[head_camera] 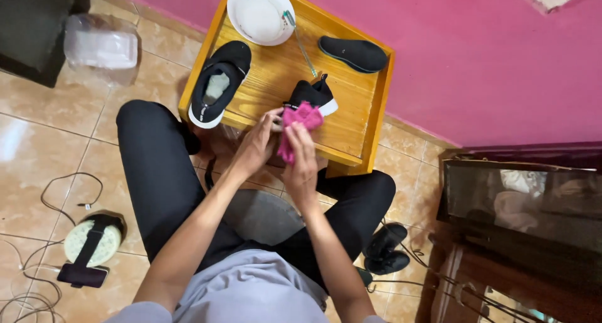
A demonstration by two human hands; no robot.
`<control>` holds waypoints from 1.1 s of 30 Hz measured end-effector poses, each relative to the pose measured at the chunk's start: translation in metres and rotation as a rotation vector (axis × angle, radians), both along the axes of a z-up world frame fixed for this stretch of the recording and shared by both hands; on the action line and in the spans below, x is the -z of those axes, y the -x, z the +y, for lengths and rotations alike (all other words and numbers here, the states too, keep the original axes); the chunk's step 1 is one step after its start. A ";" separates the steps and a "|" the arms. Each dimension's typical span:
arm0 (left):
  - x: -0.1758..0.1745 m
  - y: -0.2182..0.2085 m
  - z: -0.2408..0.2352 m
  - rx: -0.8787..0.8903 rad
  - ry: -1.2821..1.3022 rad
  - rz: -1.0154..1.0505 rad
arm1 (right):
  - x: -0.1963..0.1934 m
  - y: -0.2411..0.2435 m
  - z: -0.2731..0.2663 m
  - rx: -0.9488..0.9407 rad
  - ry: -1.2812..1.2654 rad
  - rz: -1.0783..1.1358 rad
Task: The person sits cross-legged on a chair and wipes a black sneaker with a pink cloth. They rotate the shoe to clean different sides, including the upper, sole, and heel, while a plate, toothbrush, and insole rest on a wooden tray nearby.
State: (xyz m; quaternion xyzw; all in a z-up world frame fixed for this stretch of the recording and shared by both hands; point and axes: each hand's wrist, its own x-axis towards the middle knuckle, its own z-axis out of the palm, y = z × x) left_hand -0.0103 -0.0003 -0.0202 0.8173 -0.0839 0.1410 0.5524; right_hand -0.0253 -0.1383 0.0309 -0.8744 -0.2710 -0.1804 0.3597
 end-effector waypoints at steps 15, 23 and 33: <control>-0.017 0.001 0.023 -0.066 0.064 0.210 | 0.104 -0.145 -0.171 0.772 -0.561 0.278; -0.022 -0.011 0.002 -0.118 0.209 0.087 | 0.061 -0.095 -0.049 0.290 -0.156 0.222; -0.001 -0.010 -0.007 -0.056 0.084 0.017 | 0.022 -0.095 -0.047 0.234 0.029 0.271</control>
